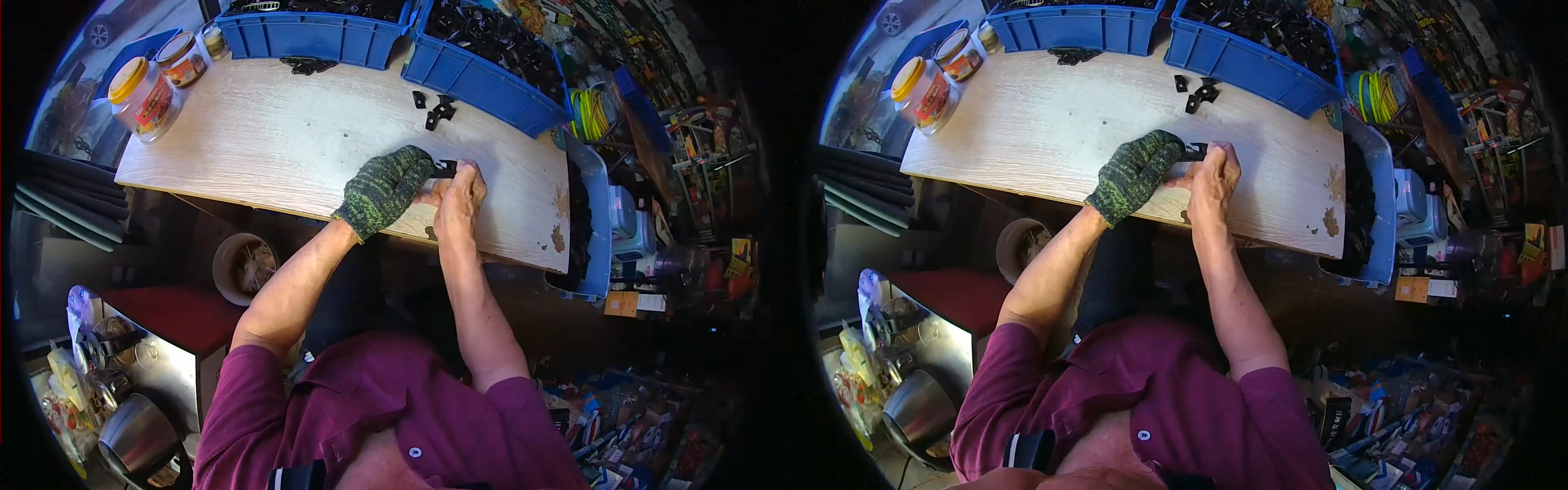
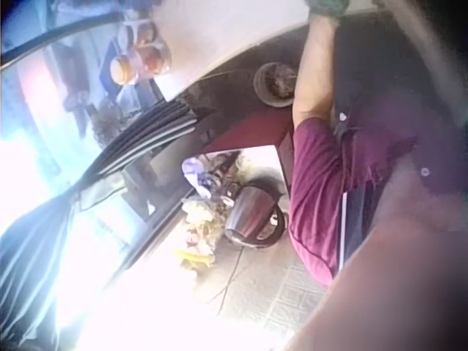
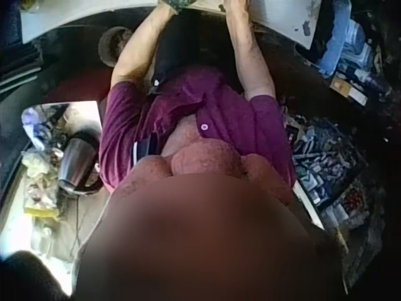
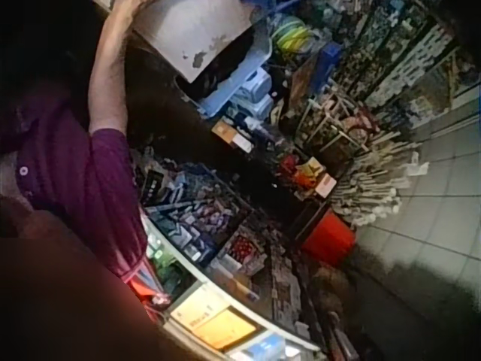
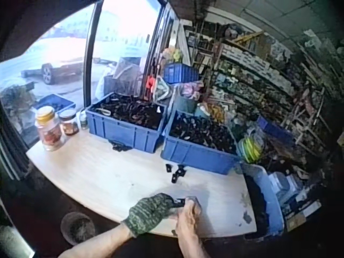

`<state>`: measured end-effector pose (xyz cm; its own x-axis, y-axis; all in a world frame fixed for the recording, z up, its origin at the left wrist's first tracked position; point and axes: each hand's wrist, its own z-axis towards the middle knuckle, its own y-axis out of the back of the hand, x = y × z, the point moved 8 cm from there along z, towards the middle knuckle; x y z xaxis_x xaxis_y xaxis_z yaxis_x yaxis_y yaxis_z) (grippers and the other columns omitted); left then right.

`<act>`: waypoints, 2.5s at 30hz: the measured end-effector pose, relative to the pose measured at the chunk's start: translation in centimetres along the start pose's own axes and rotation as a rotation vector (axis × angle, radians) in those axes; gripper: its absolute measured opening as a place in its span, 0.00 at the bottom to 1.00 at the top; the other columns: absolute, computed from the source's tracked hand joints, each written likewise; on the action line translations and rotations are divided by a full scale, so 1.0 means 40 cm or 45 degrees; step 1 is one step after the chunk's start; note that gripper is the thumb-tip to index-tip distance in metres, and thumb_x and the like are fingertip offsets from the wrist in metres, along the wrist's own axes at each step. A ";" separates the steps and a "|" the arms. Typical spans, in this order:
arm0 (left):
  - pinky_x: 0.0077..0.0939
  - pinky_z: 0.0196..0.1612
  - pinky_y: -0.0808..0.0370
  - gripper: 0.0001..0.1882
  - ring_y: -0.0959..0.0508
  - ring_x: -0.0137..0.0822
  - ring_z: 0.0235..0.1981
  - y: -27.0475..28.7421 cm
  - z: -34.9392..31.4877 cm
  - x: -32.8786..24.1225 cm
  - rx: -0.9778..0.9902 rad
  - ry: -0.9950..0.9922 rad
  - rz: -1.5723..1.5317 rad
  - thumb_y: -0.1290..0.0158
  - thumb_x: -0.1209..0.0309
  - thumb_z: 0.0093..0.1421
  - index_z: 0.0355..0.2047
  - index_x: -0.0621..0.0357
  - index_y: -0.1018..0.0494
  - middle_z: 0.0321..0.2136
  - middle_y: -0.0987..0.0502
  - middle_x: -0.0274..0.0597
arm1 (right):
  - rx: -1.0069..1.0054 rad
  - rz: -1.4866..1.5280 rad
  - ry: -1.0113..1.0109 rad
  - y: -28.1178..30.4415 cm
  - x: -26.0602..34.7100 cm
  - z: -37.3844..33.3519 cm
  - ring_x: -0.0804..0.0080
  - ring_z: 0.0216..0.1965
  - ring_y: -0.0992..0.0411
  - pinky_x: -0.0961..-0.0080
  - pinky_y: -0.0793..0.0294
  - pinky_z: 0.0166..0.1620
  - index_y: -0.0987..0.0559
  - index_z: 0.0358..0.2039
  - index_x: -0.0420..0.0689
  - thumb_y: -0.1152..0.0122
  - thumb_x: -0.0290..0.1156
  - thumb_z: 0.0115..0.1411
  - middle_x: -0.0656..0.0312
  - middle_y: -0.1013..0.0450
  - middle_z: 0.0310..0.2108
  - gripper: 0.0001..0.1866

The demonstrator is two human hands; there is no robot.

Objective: Sorting and organizing small black hardware components from blue plastic bins onto a wooden workbench surface.

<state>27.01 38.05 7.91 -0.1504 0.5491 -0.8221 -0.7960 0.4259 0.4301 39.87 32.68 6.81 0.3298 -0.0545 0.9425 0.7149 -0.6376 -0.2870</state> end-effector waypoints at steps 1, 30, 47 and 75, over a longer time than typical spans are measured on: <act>0.38 0.48 0.26 0.13 0.22 0.52 0.45 0.001 0.000 -0.003 -0.045 -0.017 0.008 0.52 0.70 0.65 0.46 0.62 0.24 0.44 0.22 0.53 | -0.006 0.000 0.001 0.002 -0.003 0.001 0.74 0.11 0.43 0.64 0.23 0.18 0.31 0.30 0.43 0.54 0.38 0.64 0.65 0.43 0.12 0.12; 0.48 0.50 0.27 0.13 0.29 0.51 0.51 0.425 0.180 0.211 -0.415 -0.074 1.133 0.48 0.65 0.60 0.46 0.42 0.24 0.50 0.28 0.42 | 0.036 -0.052 0.089 -0.014 -0.002 -0.003 0.75 0.12 0.45 0.62 0.21 0.23 0.33 0.28 0.41 0.53 0.35 0.61 0.65 0.46 0.11 0.11; 0.50 0.37 0.27 0.09 0.28 0.50 0.43 0.228 0.113 0.081 -0.046 -0.068 1.231 0.51 0.67 0.57 0.34 0.53 0.22 0.39 0.27 0.48 | 0.006 -0.009 0.016 0.008 -0.005 -0.008 0.75 0.13 0.48 0.56 0.21 0.24 0.35 0.28 0.46 0.56 0.37 0.65 0.67 0.49 0.12 0.11; 0.50 0.48 0.25 0.20 0.24 0.55 0.44 0.236 0.116 0.060 -0.206 -0.258 0.991 0.45 0.64 0.57 0.50 0.49 0.27 0.40 0.23 0.52 | -0.719 -0.109 0.019 0.379 0.162 0.182 0.69 0.18 0.36 0.48 0.17 0.31 0.28 0.35 0.42 0.43 0.48 0.63 0.62 0.41 0.15 0.19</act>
<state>21.88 46.73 11.73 -0.5980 0.7705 -0.2207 -0.5846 -0.2310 0.7778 57.34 28.27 7.30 0.2735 0.0070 0.9618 0.2970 -0.9517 -0.0776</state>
